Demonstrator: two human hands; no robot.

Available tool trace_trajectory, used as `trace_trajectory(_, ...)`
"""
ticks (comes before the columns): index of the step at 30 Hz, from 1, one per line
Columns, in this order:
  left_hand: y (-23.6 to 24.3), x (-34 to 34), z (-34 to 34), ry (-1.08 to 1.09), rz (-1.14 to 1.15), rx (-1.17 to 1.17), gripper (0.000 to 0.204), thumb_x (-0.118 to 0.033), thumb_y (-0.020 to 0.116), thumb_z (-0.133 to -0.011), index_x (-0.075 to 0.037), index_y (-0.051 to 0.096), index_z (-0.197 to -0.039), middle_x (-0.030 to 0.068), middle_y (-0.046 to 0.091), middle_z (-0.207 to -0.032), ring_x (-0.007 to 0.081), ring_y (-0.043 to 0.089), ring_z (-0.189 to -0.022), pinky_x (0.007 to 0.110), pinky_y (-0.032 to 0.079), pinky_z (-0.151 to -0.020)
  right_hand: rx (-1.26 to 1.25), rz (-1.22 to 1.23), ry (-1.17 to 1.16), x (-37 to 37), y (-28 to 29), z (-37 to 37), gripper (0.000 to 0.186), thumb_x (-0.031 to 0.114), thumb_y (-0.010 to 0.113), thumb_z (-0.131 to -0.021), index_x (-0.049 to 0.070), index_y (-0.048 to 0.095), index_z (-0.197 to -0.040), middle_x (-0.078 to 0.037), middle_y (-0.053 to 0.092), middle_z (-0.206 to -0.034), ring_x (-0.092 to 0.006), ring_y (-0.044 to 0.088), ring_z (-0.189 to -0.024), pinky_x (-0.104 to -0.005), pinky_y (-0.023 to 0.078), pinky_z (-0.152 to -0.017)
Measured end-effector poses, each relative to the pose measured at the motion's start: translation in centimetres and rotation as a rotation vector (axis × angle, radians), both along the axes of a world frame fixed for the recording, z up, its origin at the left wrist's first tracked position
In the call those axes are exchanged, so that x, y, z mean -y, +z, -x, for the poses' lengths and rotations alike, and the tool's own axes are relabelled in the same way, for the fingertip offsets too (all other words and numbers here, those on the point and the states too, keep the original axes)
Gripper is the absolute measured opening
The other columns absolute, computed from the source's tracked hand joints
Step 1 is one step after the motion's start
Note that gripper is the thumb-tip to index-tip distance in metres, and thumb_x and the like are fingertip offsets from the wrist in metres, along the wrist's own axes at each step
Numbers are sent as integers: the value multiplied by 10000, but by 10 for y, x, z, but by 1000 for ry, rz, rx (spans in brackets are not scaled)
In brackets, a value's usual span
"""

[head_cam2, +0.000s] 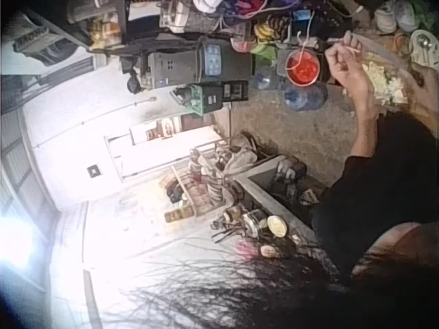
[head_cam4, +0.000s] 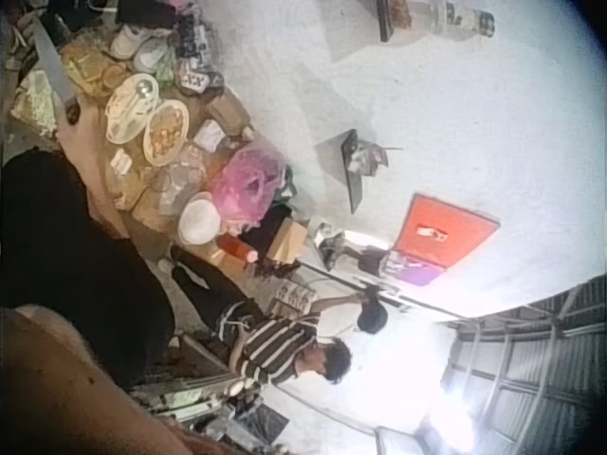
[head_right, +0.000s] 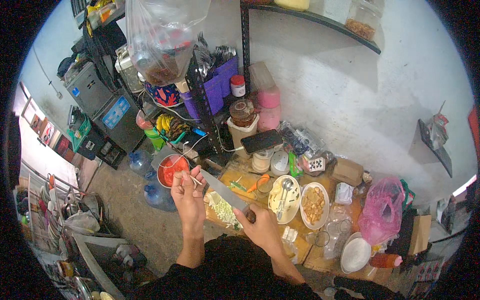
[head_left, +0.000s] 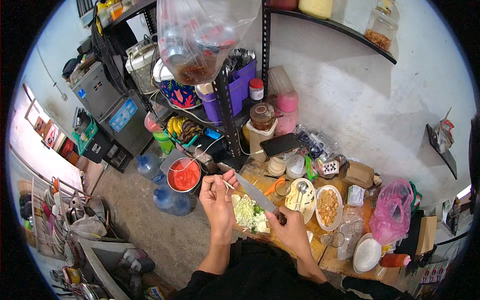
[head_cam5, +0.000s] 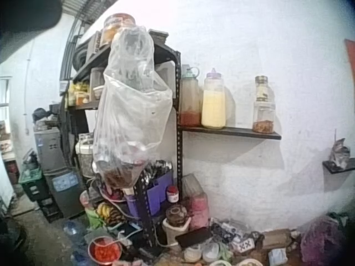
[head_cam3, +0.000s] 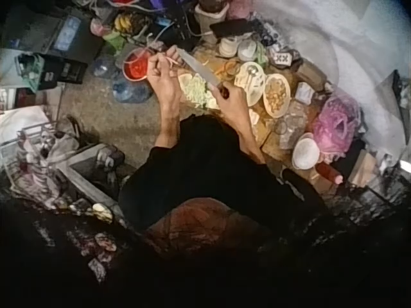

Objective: Cutting tofu into small cubes and peeling garlic or a similar small ingredient on a wooden cutting board in a kitchen prep area.

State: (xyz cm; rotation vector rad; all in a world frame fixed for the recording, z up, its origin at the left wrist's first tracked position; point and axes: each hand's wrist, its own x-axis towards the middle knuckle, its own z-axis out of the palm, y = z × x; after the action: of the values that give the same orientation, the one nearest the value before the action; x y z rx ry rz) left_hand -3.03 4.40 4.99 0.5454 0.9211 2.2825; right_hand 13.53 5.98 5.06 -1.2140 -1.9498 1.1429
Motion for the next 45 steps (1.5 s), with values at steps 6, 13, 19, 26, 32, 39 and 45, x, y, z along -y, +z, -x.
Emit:
trace_trajectory(6, -2, 0, -1, 1, -20, -4, 161, -165, 501, -880, -11, 454, -880, 166, 601, -923, 167, 610, -793, 298, 513, -731, 4, -11, -21, 1, 3, 1, 368, 255, 615, -797, -61, 520, -633, -104, 432, -457, -136, 356, -419, -305, 303, -412)
trace_trajectory(13, -3, 1, 0, 18, 17, -87, 133, -176, 486, -889, -45, 469, -873, 143, 601, -937, 169, 599, -816, 296, 496, -729, 29, -29, -34, 1, 6, 1, 382, 257, 618, -794, -68, 512, -623, -112, 438, -459, -142, 361, -416, -311, 304, -411)
trace_trajectory(19, -3, 2, 0, 33, 18, -120, 119, -156, 491, -885, -47, 452, -856, 156, 590, -956, 188, 597, -829, 308, 493, -746, 57, 12, -49, 1, 3, -1, 352, 252, 639, -778, -62, 547, -645, -89, 457, -458, -120, 367, -410, -293, 301, -403)
trace_trajectory(26, -5, 3, -1, 56, 32, -172, 126, -131, 504, -876, -29, 430, -868, 168, 581, -950, 192, 591, -843, 319, 489, -774, 87, -19, -64, 2, 3, -1, 339, 247, 647, -770, -57, 555, -651, -82, 468, -462, -118, 383, -408, -291, 307, -405)
trace_trajectory(32, -1, 3, -2, 85, 79, -227, 142, -139, 482, -889, -7, 432, -880, 168, 586, -923, 179, 598, -806, 306, 493, -771, 96, -78, -94, 3, 1, -3, 361, 264, 656, -758, -54, 534, -638, -94, 471, -466, -140, 398, -408, -304, 320, -411)
trace_trajectory(39, 1, 2, -4, 76, 83, -188, 143, -143, 478, -892, -5, 443, -878, 163, 591, -918, 169, 601, -791, 302, 502, -749, 121, -118, -118, 2, 3, -3, 393, 287, 666, -745, -40, 493, -612, -106, 467, -465, -174, 406, -407, -320, 324, -417)
trace_trajectory(45, -2, 3, -2, 67, 87, -149, 129, -151, 486, -888, -25, 461, -896, 149, 596, -922, 166, 605, -789, 304, 512, -729, 87, -104, -122, 3, 5, 0, 380, 274, 670, -742, -38, 493, -615, -101, 462, -461, -176, 394, -398, -319, 318, -413)
